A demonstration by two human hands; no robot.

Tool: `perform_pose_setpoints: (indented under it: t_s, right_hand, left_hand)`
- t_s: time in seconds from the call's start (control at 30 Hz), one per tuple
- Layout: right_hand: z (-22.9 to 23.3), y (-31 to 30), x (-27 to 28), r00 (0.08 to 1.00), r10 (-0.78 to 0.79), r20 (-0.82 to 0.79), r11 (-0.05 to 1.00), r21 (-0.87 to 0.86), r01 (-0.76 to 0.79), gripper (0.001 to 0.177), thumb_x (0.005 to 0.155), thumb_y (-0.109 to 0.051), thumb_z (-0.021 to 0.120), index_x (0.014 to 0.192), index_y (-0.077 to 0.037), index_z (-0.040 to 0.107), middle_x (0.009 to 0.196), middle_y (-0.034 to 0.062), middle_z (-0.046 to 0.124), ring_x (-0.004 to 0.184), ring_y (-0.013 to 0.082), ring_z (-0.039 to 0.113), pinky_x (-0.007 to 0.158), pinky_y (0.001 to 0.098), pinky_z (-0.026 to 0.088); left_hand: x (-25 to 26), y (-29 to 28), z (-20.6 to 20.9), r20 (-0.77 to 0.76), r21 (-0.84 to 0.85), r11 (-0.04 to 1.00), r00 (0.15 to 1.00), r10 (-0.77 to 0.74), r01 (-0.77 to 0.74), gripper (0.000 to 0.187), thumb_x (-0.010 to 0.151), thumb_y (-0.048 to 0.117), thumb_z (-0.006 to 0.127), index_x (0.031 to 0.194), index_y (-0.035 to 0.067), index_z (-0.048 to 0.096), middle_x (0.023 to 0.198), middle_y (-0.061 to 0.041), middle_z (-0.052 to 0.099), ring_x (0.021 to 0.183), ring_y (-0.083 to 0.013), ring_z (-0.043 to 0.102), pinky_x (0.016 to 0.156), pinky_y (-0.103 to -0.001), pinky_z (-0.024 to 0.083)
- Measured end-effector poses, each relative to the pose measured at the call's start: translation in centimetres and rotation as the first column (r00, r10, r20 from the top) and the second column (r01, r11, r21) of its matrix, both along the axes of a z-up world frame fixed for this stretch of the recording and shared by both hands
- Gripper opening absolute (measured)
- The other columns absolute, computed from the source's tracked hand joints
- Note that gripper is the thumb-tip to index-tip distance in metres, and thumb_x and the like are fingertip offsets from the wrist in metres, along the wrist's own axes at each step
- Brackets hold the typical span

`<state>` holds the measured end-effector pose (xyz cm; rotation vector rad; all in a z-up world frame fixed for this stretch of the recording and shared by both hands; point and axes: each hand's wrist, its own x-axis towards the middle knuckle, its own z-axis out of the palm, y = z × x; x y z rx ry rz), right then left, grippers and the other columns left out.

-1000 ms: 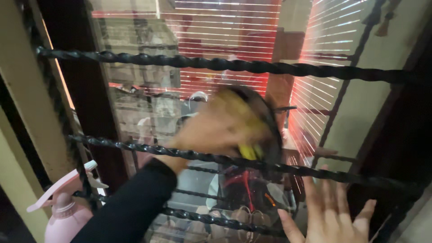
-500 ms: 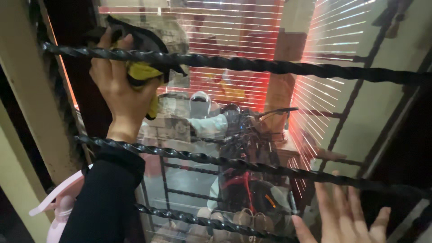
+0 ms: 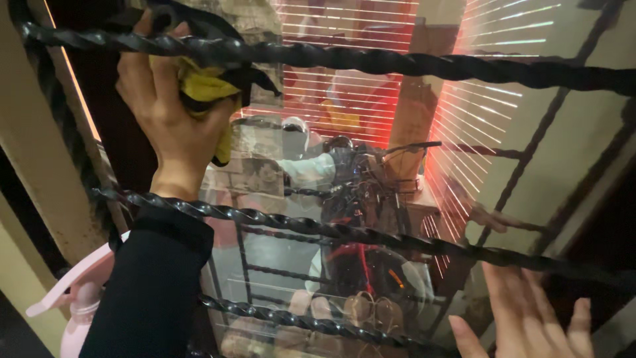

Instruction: The person wipes a glass window pane with a cloth by hand and then sprays cleaning liquid onto the glass from a bottle.

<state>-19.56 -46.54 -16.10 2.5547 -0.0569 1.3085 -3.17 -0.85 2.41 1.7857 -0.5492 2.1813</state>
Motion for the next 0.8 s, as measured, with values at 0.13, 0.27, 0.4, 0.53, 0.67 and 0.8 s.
perform_pose_setpoints:
  t_s: [0.13, 0.27, 0.4, 0.53, 0.67, 0.8]
  right_hand:
    - [-0.1, -0.1, 0.0, 0.998, 0.042, 0.038, 0.999, -0.022, -0.041, 0.096, 0.074, -0.070, 0.056, 0.150, -0.011, 0.051, 0.142, 0.0149, 0.062, 0.135, 0.0328, 0.058, 0.117, 0.0819, 0.025]
    - [-0.4, -0.2, 0.0, 0.998, 0.064, 0.024, 0.998, 0.018, -0.065, 0.095, 0.078, -0.069, 0.056, 0.152, -0.011, 0.049, 0.143, 0.0164, 0.061, 0.135, 0.0342, 0.057, 0.117, 0.0812, 0.025]
    - [-0.3, -0.7, 0.4, 0.998, -0.044, -0.041, 0.998, -0.037, 0.042, 0.099, 0.074, -0.073, 0.055, 0.154, -0.015, 0.046, 0.146, 0.0143, 0.060, 0.135, 0.0335, 0.057, 0.119, 0.0778, 0.025]
    - [-0.5, -0.4, 0.2, 1.000, 0.013, -0.004, 1.000, 0.010, -0.013, 0.098, 0.076, -0.070, 0.055, 0.157, -0.015, 0.042, 0.148, 0.0139, 0.055, 0.138, 0.0321, 0.055, 0.125, 0.0780, 0.024]
    - [-0.1, -0.5, -0.1, 0.998, 0.070, 0.004, 0.997, 0.024, -0.070, 0.100, 0.076, -0.069, 0.054, 0.159, -0.015, 0.040, 0.154, 0.0163, 0.051, 0.137, 0.0320, 0.051, 0.117, 0.0777, 0.022]
    - [-0.6, -0.7, 0.1, 0.999, 0.031, -0.017, 1.000, -0.001, -0.031, 0.100, 0.077, -0.071, 0.053, 0.159, -0.015, 0.039, 0.153, 0.0150, 0.051, 0.140, 0.0311, 0.050, 0.118, 0.0773, 0.022]
  left_hand:
    - [0.0, -0.2, 0.0, -0.010, -0.010, 1.000, 1.000, -0.005, 0.005, 0.085, 0.075, 0.019, 0.089, 0.150, 0.014, 0.049, 0.158, -0.013, 0.040, 0.142, -0.0365, 0.043, 0.115, -0.051, 0.037]
    - [0.3, -0.3, -0.2, -0.013, -0.013, 1.000, 1.000, 0.011, -0.011, 0.087, 0.076, 0.018, 0.089, 0.153, 0.016, 0.048, 0.160, -0.013, 0.040, 0.142, -0.0371, 0.042, 0.115, -0.052, 0.036]
    - [0.7, 0.2, -0.6, -0.019, 0.000, 1.000, 0.999, 0.026, -0.026, 0.089, 0.074, 0.015, 0.085, 0.154, 0.017, 0.045, 0.161, -0.013, 0.039, 0.145, -0.0356, 0.041, 0.118, -0.051, 0.035]
    - [1.3, 0.5, -0.9, -0.029, -0.008, 1.000, 0.999, 0.022, -0.022, 0.089, 0.074, 0.017, 0.085, 0.154, 0.017, 0.045, 0.158, -0.013, 0.039, 0.145, -0.0352, 0.040, 0.118, -0.051, 0.036]
    - [1.3, 0.2, -0.7, -0.010, -0.009, 1.000, 1.000, 0.015, -0.015, 0.085, 0.080, 0.022, 0.092, 0.151, 0.016, 0.046, 0.156, -0.015, 0.040, 0.145, -0.0375, 0.041, 0.118, -0.054, 0.037]
    - [1.0, 0.1, -0.6, -0.025, -0.014, 1.000, 0.999, 0.021, -0.021, 0.086, 0.078, 0.019, 0.088, 0.153, 0.017, 0.046, 0.156, -0.014, 0.041, 0.144, -0.0356, 0.042, 0.117, -0.051, 0.037]
